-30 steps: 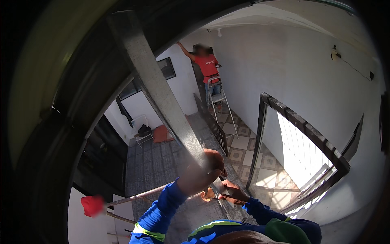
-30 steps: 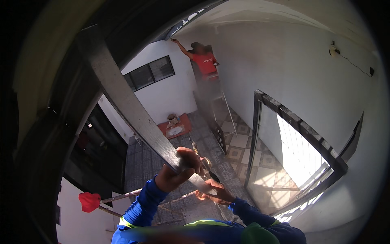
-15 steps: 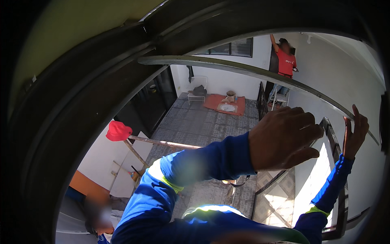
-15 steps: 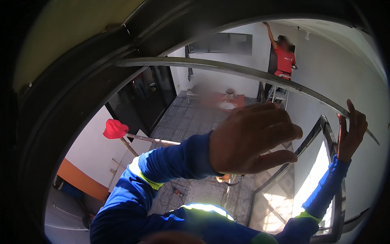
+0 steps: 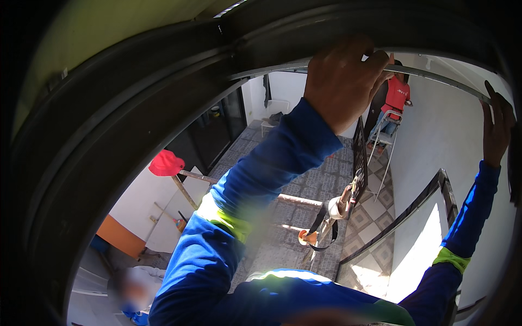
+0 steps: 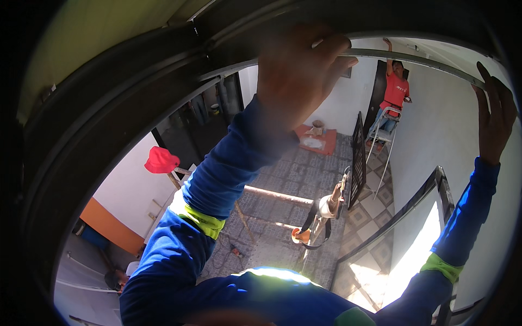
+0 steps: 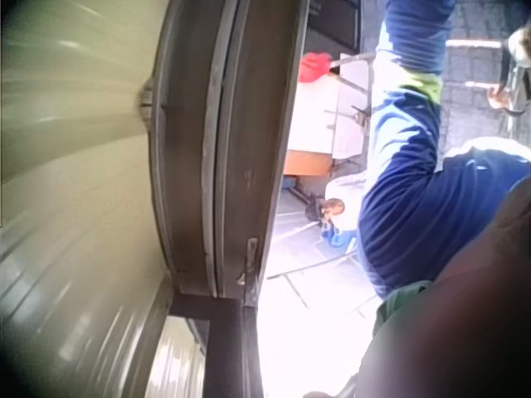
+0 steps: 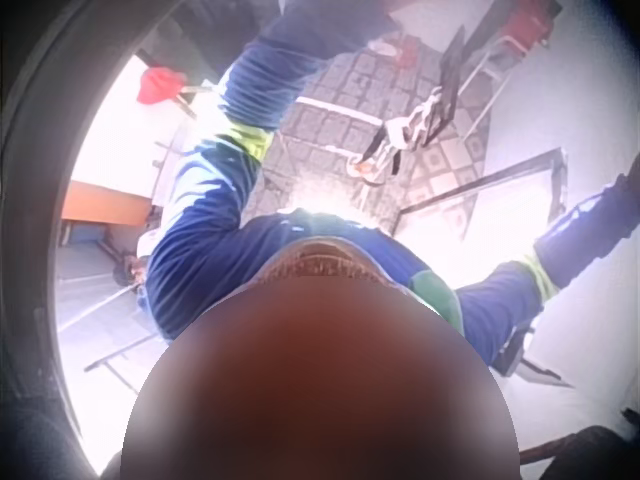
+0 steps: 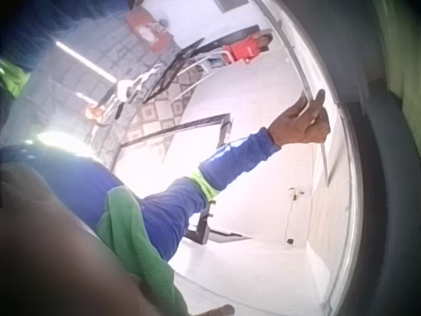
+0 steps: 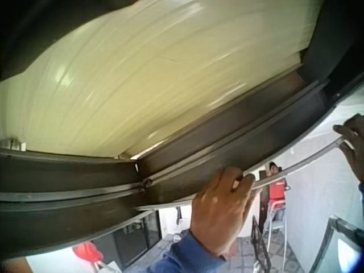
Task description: The person measures and cuts a metal trim piece using pliers and a utility knife, then fits it into a window frame. They repeat the process with another piece, adjusting and trimming it to fit.
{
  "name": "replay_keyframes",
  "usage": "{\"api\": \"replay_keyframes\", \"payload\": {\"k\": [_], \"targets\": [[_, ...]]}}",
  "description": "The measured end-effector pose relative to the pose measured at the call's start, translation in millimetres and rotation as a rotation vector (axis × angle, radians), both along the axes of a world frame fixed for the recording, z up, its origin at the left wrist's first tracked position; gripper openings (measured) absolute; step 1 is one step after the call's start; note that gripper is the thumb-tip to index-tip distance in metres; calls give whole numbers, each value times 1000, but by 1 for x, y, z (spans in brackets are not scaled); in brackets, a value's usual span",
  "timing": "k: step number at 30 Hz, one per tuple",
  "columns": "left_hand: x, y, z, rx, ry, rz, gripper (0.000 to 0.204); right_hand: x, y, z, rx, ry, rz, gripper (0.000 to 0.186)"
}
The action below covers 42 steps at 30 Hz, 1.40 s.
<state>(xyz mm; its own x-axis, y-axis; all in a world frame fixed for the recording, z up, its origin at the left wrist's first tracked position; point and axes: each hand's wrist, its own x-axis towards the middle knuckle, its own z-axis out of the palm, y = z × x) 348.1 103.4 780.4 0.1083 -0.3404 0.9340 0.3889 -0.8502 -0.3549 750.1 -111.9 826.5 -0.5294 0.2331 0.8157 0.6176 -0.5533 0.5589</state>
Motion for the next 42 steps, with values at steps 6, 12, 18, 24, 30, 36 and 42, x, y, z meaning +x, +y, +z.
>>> {"api": "replay_keyframes", "payload": {"k": [6,12,18,24,30,36,42], "targets": [[5,8,-9,33,-84,2,18,-11,8,0,55,-55,-47,40],[11,-10,-9,-12,21,50,21,-7,-20,-17,-41,42,-80,32],[51,-59,-40,69,305,38,12,-12,-63,-149,-66,436,-44,27],[87,-63,-122,84,721,-5,13,-59,-61,-319,-171,1157,372,18],[46,-40,-220,-155,859,-230,37,-111,-46,-364,-444,1012,41,32],[-54,-56,-309,-1079,1253,-485,59,-180,-24,-316,-628,976,79,30],[-129,-6,-364,-1834,147,-1273,84,-273,36,-354,-812,1080,344,14]]}}
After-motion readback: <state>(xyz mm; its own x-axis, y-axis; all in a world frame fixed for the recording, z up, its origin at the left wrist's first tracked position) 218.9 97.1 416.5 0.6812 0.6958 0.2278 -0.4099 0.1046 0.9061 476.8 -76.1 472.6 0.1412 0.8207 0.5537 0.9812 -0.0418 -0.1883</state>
